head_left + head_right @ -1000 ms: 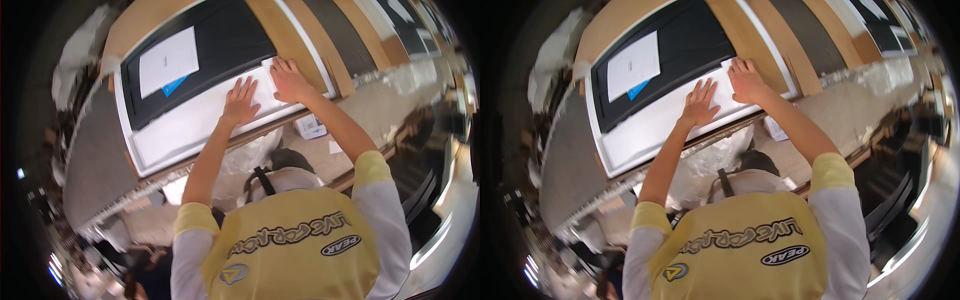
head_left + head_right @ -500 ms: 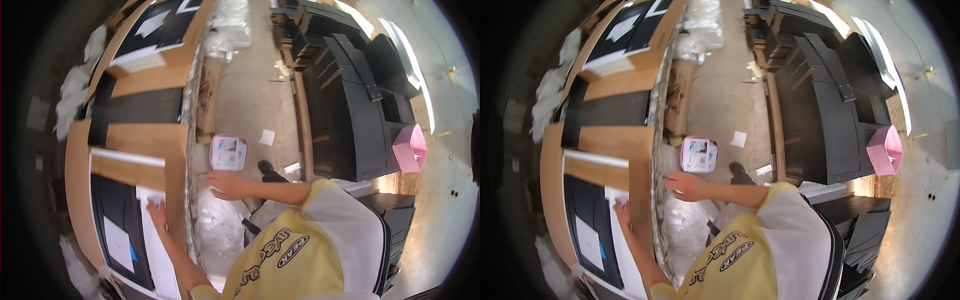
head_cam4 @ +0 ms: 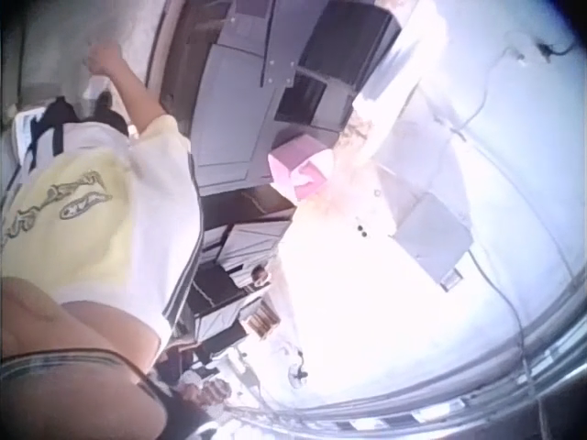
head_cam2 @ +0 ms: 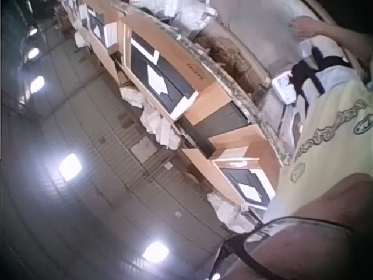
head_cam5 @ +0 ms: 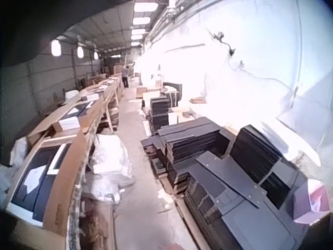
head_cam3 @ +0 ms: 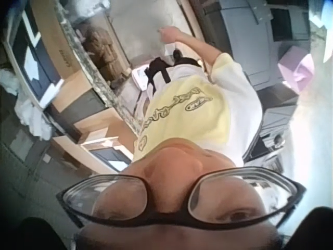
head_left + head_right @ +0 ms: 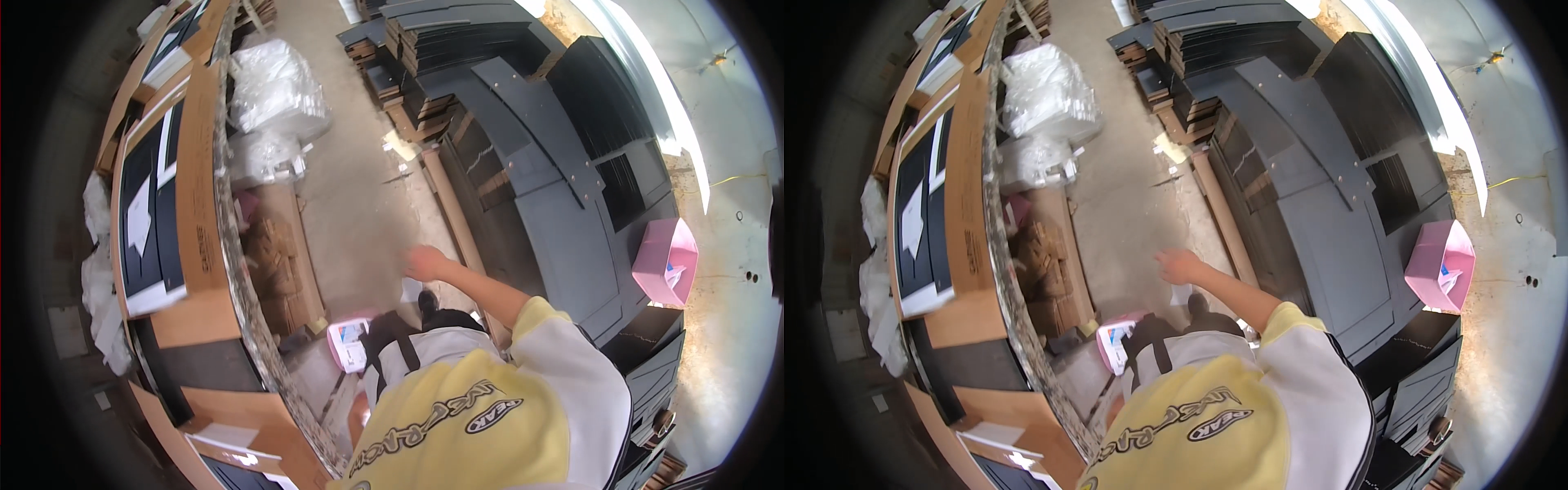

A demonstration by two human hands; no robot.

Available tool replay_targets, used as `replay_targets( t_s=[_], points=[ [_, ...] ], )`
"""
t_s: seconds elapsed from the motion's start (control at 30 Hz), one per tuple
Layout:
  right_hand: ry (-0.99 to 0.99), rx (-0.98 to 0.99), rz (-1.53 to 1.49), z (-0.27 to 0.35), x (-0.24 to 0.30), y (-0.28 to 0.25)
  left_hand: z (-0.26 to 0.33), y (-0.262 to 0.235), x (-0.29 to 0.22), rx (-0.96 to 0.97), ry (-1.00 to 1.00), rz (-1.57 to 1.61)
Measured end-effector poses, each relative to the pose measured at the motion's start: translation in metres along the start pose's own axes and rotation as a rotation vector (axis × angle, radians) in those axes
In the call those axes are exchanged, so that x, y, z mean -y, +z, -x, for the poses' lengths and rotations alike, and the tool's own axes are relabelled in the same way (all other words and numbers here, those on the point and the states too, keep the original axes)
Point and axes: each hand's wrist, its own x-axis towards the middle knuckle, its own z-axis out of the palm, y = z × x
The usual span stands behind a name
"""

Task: Packaging wooden furniture parts into a cardboard box with protective foam and tape.

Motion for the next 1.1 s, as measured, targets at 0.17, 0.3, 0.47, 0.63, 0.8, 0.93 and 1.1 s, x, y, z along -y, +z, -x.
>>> replay_targets(
  t_s=[0.17,0.3,0.47,0.63,0.8,0.93,1.1],
  points=[
    [-0.046,-0.482,-0.361,-0.13,-0.004,-0.155,-0.175,-0.042,-0.088,0.146,0.004,-0.066],
    [0.09,-0.5,-0.866,-0.217,-0.065,-0.189,-0.328,-0.142,-0.16,0.168,0.005,-0.126],
    [0.843,-0.555,-1.75,-0.314,-0.253,-0.17,-0.52,-0.392,-0.328,-0.04,-0.165,0.35],
    [1.137,-0.896,-1.28,-0.417,-0.436,-0.169,-0.459,-0.589,-0.68,-0.279,0.38,0.724],
    [1.673,-1.214,-1.147,-0.508,-0.569,-0.205,-0.529,-0.587,-0.691,-0.097,0.347,0.092],
    [1.824,-0.946,-1.324,-0.536,-0.588,-0.248,-0.539,-0.605,-0.452,0.35,-0.163,-0.746],
    [1.598,-1.481,-1.214,-0.504,-0.572,-0.249,-0.64,-0.645,-0.559,0.47,0.297,-1.001]
  ],
)
